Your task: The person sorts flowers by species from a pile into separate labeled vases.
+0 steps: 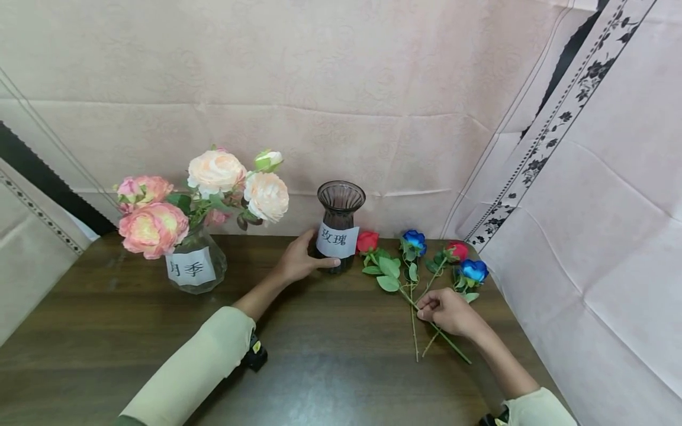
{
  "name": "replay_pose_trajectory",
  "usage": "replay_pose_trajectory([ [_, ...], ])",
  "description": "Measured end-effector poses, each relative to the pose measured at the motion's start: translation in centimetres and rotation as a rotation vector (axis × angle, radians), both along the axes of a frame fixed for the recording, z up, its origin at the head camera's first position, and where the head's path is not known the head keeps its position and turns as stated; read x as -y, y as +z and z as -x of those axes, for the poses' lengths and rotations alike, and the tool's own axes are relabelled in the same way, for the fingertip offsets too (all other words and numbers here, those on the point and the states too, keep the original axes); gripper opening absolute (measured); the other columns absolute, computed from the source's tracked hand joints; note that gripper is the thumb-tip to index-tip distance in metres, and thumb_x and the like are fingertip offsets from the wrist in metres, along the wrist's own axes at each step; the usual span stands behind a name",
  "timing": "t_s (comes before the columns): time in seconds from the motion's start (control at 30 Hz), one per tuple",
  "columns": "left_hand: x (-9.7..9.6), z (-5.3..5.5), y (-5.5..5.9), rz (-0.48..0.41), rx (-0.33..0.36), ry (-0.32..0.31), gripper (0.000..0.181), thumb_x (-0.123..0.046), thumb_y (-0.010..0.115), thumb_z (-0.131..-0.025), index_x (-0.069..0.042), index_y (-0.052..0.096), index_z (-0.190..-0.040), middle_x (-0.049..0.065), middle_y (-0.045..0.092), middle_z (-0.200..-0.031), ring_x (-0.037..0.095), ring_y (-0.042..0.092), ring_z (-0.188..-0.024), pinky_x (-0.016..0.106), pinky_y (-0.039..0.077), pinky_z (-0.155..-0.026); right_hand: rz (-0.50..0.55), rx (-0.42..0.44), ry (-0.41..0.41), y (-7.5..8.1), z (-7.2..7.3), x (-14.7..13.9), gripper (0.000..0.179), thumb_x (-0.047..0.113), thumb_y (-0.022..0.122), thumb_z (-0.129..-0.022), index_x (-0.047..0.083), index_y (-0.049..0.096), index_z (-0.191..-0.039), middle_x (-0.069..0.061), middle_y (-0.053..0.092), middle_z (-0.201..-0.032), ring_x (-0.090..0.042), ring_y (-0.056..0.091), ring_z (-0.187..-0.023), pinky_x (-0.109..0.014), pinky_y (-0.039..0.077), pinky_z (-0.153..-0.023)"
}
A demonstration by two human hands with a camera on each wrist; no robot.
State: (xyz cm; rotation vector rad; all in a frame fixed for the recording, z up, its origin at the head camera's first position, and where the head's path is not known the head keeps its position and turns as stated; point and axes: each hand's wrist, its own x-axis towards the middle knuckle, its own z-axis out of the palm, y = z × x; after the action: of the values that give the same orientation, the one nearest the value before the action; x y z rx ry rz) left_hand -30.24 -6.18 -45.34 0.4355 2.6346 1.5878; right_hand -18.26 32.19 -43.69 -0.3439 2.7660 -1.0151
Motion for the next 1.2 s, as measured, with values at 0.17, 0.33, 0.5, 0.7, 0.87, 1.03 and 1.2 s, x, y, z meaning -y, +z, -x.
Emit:
replay_pose_trajectory([
  [0.17, -0.2, 0.1, 0.0, -0.025, 0.004, -0.001, 0.105, -0.038, 0.099, -0.089, -0.01, 0.041, -0.172, 0.019, 0.055, -0.17, 0.042, 0.056, -0.156, 0.059, 0.049, -0.129, -0.026, -0.023, 0.018, 0.1, 0.2, 0.4, 0.005, 0.009, 0.077, -0.102, 0.005, 0.079, -0.102, -0.001, 0.075, -0.09, -0.011, 0.067, -0.084, -0.028, 0.056, -0.078],
  [0.33, -0.2, 0.0, 0.2, -0.023, -0.012, -0.01, 0.105, -0.036, 0.099, -0.089, -0.01, 0.041, -0.173, 0.019, 0.056, -0.169, 0.043, 0.057, -0.155, 0.059, 0.051, -0.127, 0.063, 0.022, 0.007, 0.4, 0.3, 1.6, 0.009, 0.008, 0.073, -0.106, 0.001, 0.075, -0.111, -0.01, 0.075, -0.094, -0.016, 0.069, -0.08, -0.027, 0.058, -0.065],
  [0.5, -0.5, -0.1, 0.3, -0.026, -0.031, -0.01, 0.106, -0.037, 0.1, -0.087, -0.013, 0.042, -0.172, 0.015, 0.059, -0.166, 0.04, 0.058, -0.154, 0.06, 0.05, -0.127, 0.143, 0.016, -0.001, 0.1, 0.8, 2.5, 0.015, 0.008, 0.071, -0.108, -0.003, 0.074, -0.117, -0.015, 0.075, -0.096, -0.016, 0.068, -0.076, -0.027, 0.057, -0.058],
  [0.7, -0.9, -0.1, 0.4, -0.038, -0.022, 0.01, 0.108, -0.049, 0.098, -0.087, -0.016, 0.042, -0.173, 0.012, 0.06, -0.166, 0.038, 0.057, -0.154, 0.061, 0.048, -0.128, 0.207, 0.026, -0.053, -0.5, 1.9, 3.1, 0.02, 0.009, 0.069, -0.11, -0.005, 0.073, -0.123, -0.02, 0.077, -0.103, -0.017, 0.068, -0.081, -0.029, 0.058, -0.062],
  [0.87, -0.9, 0.0, 0.4, -0.039, -0.022, 0.023, 0.107, -0.048, 0.098, -0.088, -0.015, 0.042, -0.173, 0.013, 0.06, -0.166, 0.038, 0.057, -0.154, 0.061, 0.049, -0.127, 0.25, 0.038, -0.08, -0.4, 2.7, 3.7, 0.021, 0.01, 0.067, -0.112, -0.004, 0.073, -0.126, -0.021, 0.078, -0.105, -0.017, 0.071, -0.085, -0.03, 0.058, -0.064],
  [1.03, -1.1, 0.1, 0.2, -0.035, -0.033, 0.034, 0.109, -0.049, 0.098, -0.087, -0.017, 0.041, -0.174, 0.012, 0.057, -0.169, 0.038, 0.056, -0.155, 0.062, 0.049, -0.127, 0.328, 0.074, -0.104, 0.0, 3.1, 4.2, 0.025, 0.012, 0.066, -0.114, -0.004, 0.072, -0.131, -0.022, 0.072, -0.114, -0.019, 0.072, -0.088, -0.028, 0.057, -0.067],
  [1.2, -1.3, 0.1, 0.2, -0.021, -0.054, 0.052, 0.11, -0.05, 0.098, -0.086, -0.017, 0.041, -0.174, 0.013, 0.054, -0.169, 0.037, 0.054, -0.155, 0.062, 0.048, -0.127, 0.401, 0.136, -0.132, 0.4, 3.0, 4.5, 0.03, 0.015, 0.066, -0.114, -0.005, 0.07, -0.136, -0.017, 0.068, -0.117, -0.02, 0.072, -0.092, -0.027, 0.056, -0.07],
])
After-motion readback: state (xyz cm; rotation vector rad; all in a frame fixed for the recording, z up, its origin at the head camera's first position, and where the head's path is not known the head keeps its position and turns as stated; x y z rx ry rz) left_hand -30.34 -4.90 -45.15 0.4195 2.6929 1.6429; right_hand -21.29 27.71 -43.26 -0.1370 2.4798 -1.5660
